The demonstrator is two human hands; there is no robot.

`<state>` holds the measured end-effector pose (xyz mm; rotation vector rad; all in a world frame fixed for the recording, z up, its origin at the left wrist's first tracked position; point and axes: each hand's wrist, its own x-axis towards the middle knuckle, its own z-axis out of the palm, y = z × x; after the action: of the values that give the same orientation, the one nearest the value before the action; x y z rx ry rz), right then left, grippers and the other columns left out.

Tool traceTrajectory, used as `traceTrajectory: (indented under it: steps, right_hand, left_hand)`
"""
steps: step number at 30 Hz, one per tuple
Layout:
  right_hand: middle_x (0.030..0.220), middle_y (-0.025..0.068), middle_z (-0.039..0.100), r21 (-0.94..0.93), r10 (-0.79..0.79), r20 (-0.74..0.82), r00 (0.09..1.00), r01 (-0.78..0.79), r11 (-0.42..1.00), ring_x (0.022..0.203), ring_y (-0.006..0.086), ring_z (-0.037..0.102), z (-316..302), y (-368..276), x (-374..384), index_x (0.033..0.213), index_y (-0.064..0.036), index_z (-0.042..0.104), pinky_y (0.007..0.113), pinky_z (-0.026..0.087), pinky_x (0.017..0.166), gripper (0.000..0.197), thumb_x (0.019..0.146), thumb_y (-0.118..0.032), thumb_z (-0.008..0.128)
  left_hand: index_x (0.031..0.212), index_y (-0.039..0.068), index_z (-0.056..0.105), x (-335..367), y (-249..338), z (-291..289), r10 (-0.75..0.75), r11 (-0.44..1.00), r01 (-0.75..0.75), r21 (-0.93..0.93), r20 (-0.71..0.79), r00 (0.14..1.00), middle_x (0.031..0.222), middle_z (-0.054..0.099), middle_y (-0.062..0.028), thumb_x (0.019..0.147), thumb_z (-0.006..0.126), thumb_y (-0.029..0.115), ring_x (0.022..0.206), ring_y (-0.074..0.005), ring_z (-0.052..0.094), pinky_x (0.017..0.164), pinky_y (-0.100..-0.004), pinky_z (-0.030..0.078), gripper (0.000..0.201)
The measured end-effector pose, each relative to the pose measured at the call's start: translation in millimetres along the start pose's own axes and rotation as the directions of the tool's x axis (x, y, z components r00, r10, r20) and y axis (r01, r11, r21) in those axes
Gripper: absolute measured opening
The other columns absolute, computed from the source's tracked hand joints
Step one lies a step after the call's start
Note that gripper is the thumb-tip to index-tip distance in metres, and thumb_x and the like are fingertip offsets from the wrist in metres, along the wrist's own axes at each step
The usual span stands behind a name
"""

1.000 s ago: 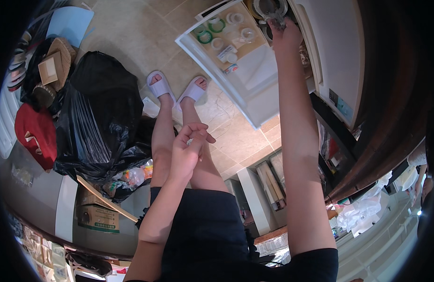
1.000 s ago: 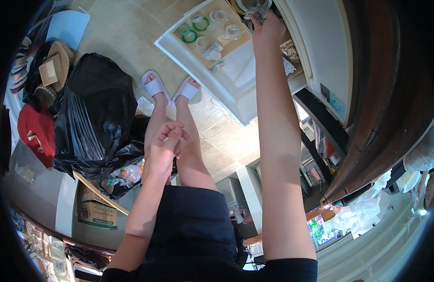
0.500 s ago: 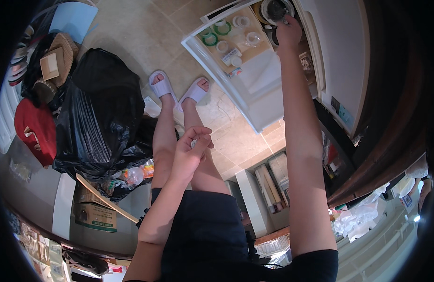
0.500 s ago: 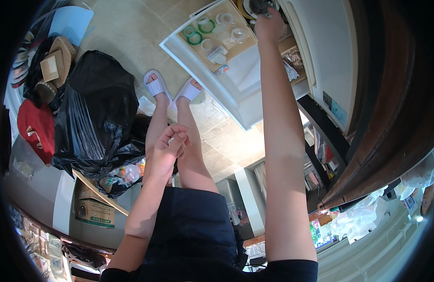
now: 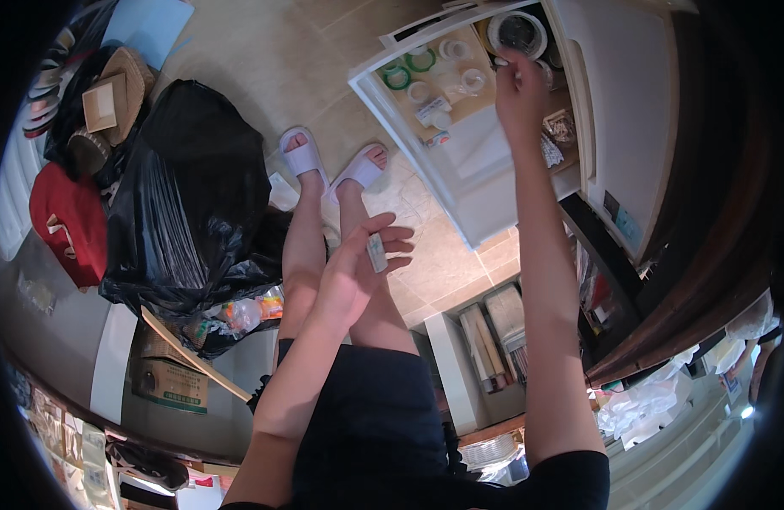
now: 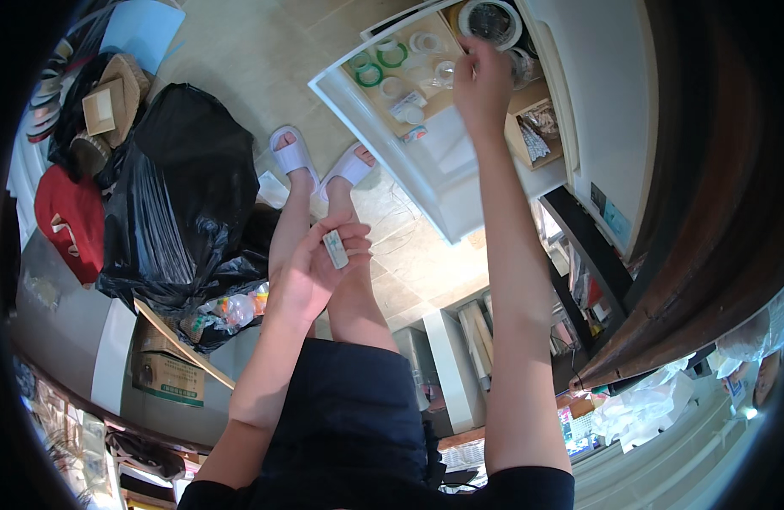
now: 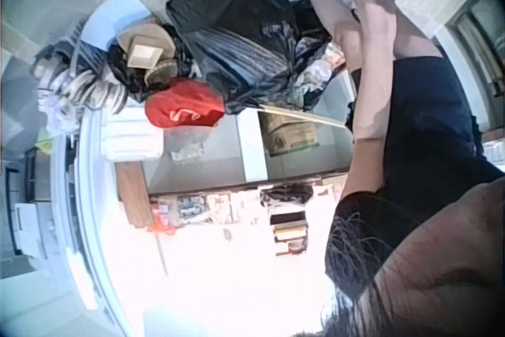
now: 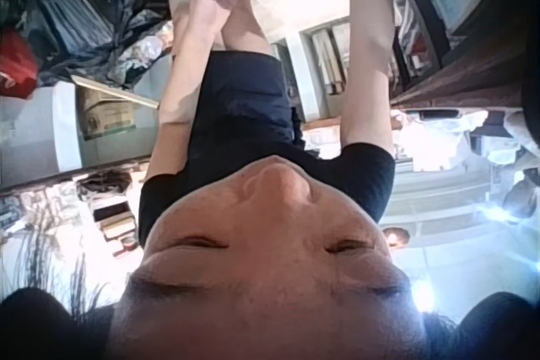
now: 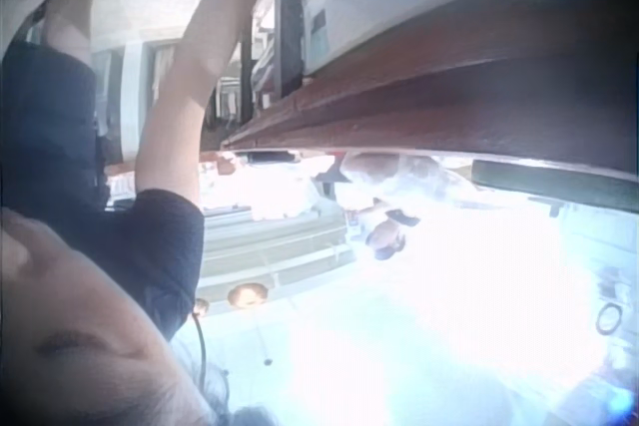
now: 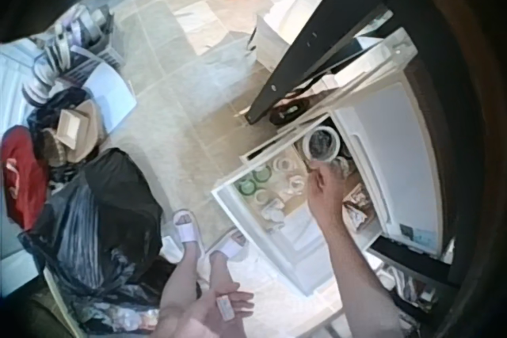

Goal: The person picks up several small metal clips and a tube from a drawer, brings them to a table with an acrylic storage unit, and sorts them before putting a tube back into the drawer.

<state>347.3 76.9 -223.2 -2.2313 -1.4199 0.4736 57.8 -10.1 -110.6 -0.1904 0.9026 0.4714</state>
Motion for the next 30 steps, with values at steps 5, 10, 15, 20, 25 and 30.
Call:
traceTrajectory:
  steps: [5, 10, 15, 20, 25, 30]
  right_hand:
    - [0.084, 0.0067, 0.061, 0.446, 0.028, 0.249, 0.968, -0.141, 0.884, 0.074, 0.0178, 0.059, 7.8, -73.0, -167.5, 0.092, -0.0025, 0.059, 0.026, 0.046, 0.07, 0.012, 0.081, 0.0, 0.055]
    - [0.109, 0.0135, 0.056, 0.252, -0.364, 0.422, 0.831, 0.278, 0.927, 0.102, 0.0301, 0.054, 75.3, -57.3, -215.9, 0.111, -0.0025, 0.052, 0.04, 0.046, 0.084, 0.032, 0.081, -0.014, 0.054]
    - [0.113, 0.0197, 0.053, -0.024, -0.23, 0.451, 0.862, 0.27, 0.963, 0.106, 0.0361, 0.051, 107.4, -28.1, -183.8, 0.12, 0.0006, 0.047, 0.041, 0.043, 0.089, 0.042, 0.079, -0.005, 0.049]
    - [0.095, 0.0154, 0.058, 0.096, -0.171, 0.414, 0.894, 0.144, 0.985, 0.09, 0.031, 0.057, 108.6, -24.5, -168.3, 0.113, 0.0046, 0.045, 0.038, 0.048, 0.078, 0.041, 0.073, 0.011, 0.048]
    - [0.101, 0.018, 0.057, 0.086, -0.036, 0.546, 0.837, -0.013, 0.996, 0.093, 0.0327, 0.055, 115.0, -16.6, -165.2, 0.115, 0.0055, 0.044, 0.04, 0.046, 0.082, 0.037, 0.078, 0.004, 0.049]
    - [0.124, 0.0235, 0.047, 0.035, 0.072, 0.596, 0.8, -0.115, 0.993, 0.115, 0.0366, 0.046, 84.9, -32.6, -141.8, 0.13, 0.0034, 0.034, 0.04, 0.037, 0.097, 0.051, 0.083, -0.005, 0.051]
  left_hand:
    - [0.132, -0.002, 0.038, 5.5, 18.8, 4.2, 0.05, 0.983, -0.01, -0.182, 0.222, 0.974, 0.133, 0.043, -0.0221, 0.093, 0.038, 0.037, 0.125, -0.0338, 0.042, 0.104, -0.0422, 0.032, 0.055]
    - [0.134, -0.004, 0.034, -0.2, 26.3, 17.5, 0.024, 0.985, 0.018, -0.169, 0.244, 0.97, 0.134, 0.04, -0.0239, 0.094, 0.041, 0.021, 0.126, -0.0368, 0.039, 0.106, -0.0439, 0.031, 0.048]
    - [0.129, -0.004, 0.039, -2.1, 23.0, 12.3, -0.004, 0.999, 0.011, -0.03, 0.219, 0.976, 0.129, 0.046, -0.0247, 0.094, 0.043, 0.012, 0.114, -0.0359, 0.052, 0.098, -0.0426, 0.041, 0.038]
    - [0.118, -0.002, 0.048, 2.3, 12.0, 5.6, -0.02, 0.999, 0.025, -0.029, 0.161, 0.987, 0.113, 0.057, -0.022, 0.094, 0.047, 0.014, 0.096, -0.0285, 0.061, 0.086, -0.0382, 0.051, 0.03]
    - [0.111, 0.0, 0.053, 6.4, 5.7, 9.0, -0.005, 0.999, 0.001, 0.033, 0.1, 0.995, 0.095, 0.061, -0.0157, 0.095, 0.044, 0.015, 0.077, -0.0198, 0.059, 0.073, -0.0319, 0.049, 0.024]
    - [0.104, 0.001, 0.053, -4.4, 11.0, 23.7, 0.013, 0.997, -0.011, 0.077, -0.022, 1.0, 0.077, 0.055, -0.0093, 0.092, 0.04, 0.014, 0.064, -0.0145, 0.05, 0.06, -0.0267, 0.041, 0.022]
